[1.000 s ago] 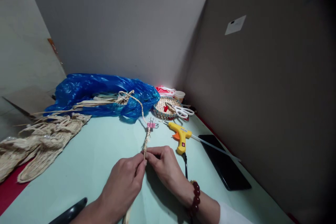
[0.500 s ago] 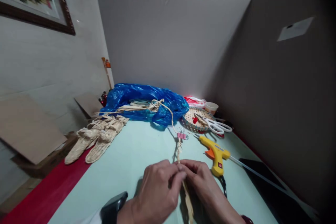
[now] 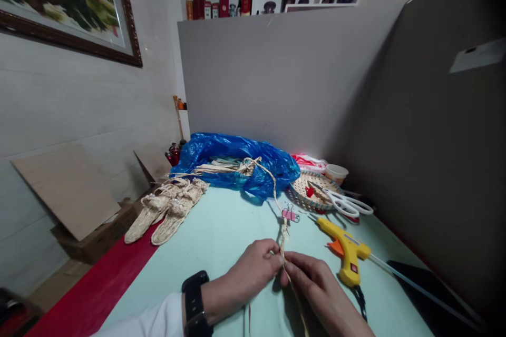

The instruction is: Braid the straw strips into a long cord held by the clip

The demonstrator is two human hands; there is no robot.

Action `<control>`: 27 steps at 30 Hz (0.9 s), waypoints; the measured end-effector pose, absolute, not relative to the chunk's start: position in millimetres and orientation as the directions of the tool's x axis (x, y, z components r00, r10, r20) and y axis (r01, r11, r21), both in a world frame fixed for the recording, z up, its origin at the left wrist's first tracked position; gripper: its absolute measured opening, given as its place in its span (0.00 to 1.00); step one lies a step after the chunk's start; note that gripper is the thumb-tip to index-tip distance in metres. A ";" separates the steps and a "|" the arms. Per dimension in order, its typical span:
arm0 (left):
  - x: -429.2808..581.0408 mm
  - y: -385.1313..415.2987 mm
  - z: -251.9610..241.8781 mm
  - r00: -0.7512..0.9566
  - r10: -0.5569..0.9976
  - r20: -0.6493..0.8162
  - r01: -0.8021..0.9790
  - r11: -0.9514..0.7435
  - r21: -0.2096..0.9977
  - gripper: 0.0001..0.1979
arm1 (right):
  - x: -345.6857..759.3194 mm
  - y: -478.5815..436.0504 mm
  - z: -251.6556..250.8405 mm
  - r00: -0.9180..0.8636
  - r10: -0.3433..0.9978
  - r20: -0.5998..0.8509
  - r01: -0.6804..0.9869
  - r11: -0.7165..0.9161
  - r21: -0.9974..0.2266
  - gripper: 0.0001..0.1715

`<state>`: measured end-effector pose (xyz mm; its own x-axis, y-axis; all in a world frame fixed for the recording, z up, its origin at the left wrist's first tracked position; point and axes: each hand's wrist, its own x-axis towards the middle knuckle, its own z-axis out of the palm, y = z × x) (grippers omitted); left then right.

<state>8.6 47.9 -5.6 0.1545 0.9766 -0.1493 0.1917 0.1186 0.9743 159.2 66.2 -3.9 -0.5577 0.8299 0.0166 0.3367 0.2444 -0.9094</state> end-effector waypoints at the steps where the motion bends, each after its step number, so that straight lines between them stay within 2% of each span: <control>1: 8.9 48.3 -6.0 0.143 0.978 -0.155 0.191 0.126 0.973 0.04 | 160.0 65.3 -4.2 -0.557 0.830 0.025 0.395 0.291 -0.872 0.20; 4: 9.5 47.9 -10.1 0.092 0.982 -0.165 0.199 0.145 0.969 0.04 | 162.8 61.3 -8.6 -0.539 0.840 0.063 0.586 0.427 -0.688 0.20; 7: 9.7 45.0 -14.2 0.042 0.984 -0.172 0.201 0.160 0.966 0.06 | 166.9 58.8 -16.5 -0.565 0.807 0.175 0.701 0.580 -0.415 0.15; 11: 10.5 43.0 -13.9 0.019 0.982 -0.189 0.168 0.184 0.969 0.10 | 170.8 57.2 -22.9 -0.642 0.642 0.419 0.672 0.734 -0.097 0.09; 16: 11.6 44.4 -11.1 0.006 0.966 -0.258 0.077 0.257 0.963 0.08 | 167.2 51.0 -23.2 -0.676 0.446 0.587 0.621 0.774 0.127 0.08; 19: 10.9 42.7 -8.3 0.034 0.952 -0.303 0.028 0.302 0.953 0.08 | 162.8 47.7 -22.3 -0.691 0.324 0.646 0.566 0.798 0.205 0.16; 24: 9.8 38.1 -1.7 0.047 0.952 -0.304 -0.026 0.305 0.952 0.10 | 155.6 43.3 -17.7 -0.692 0.146 0.707 0.449 0.854 0.263 0.18; 26: 8.6 37.8 -0.5 0.063 0.952 -0.299 -0.043 0.302 0.952 0.08 | 155.3 42.2 -13.6 -0.674 0.198 0.711 0.423 0.893 0.151 0.15; 27: 7.7 38.0 -0.3 0.079 0.951 -0.298 -0.051 0.302 0.952 0.07 | 156.1 42.1 -10.8 -0.656 0.288 0.697 0.430 0.902 0.031 0.13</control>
<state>7.7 38.0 -0.3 0.0789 0.9513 -0.2981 -0.0506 0.3024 0.9518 156.1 42.1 -10.8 -0.6564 0.2881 0.6973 0.4295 0.9025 0.0315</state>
